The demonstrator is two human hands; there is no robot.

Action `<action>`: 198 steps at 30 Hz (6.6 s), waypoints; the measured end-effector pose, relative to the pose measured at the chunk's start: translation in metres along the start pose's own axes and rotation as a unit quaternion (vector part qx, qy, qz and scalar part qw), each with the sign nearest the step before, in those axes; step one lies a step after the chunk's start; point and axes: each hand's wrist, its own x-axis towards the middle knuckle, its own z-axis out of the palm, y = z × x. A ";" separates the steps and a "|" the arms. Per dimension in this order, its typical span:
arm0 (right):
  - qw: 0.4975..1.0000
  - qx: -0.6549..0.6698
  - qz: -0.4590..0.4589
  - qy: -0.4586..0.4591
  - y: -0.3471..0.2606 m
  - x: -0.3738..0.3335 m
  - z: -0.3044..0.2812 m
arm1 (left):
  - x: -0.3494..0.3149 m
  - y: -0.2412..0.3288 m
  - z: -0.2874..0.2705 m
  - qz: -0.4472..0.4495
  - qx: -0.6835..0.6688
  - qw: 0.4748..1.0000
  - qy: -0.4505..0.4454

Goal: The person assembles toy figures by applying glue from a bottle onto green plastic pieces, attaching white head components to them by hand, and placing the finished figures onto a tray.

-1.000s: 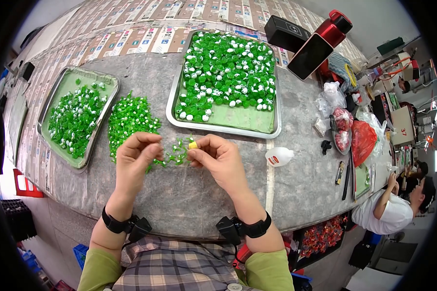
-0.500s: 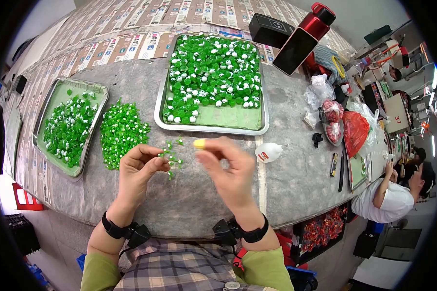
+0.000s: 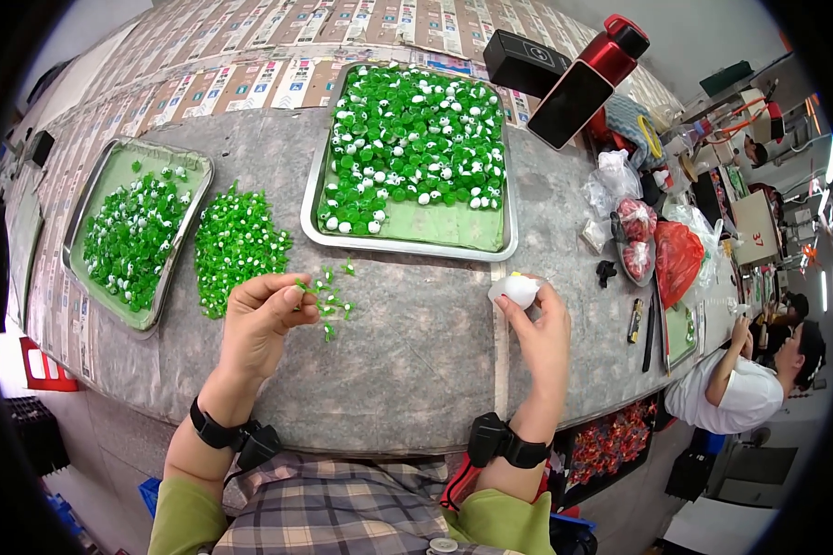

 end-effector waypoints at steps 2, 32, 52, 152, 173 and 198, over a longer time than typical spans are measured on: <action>0.999 0.037 0.000 0.001 -0.016 -0.001 0.009 | 0.001 -0.001 0.001 -0.003 0.003 1.000 -0.003; 0.937 0.118 -0.270 -0.190 -0.091 -0.029 0.101 | 0.003 -0.006 -0.001 -0.021 0.006 1.000 -0.004; 0.936 0.227 -0.252 0.099 -0.093 -0.031 0.083 | 0.004 -0.002 -0.006 -0.131 -0.137 0.981 -0.049; 0.926 -0.229 -0.287 -0.091 -0.081 0.061 0.115 | 0.005 0.001 -0.002 -0.070 -0.101 0.992 -0.002; 0.936 0.203 -0.066 -0.280 -0.091 -0.014 0.107 | 0.003 -0.005 -0.002 -0.083 -0.073 0.993 -0.034; 0.895 0.360 -0.034 -0.261 -0.087 -0.022 0.112 | 0.003 -0.007 -0.003 -0.062 -0.064 0.996 -0.025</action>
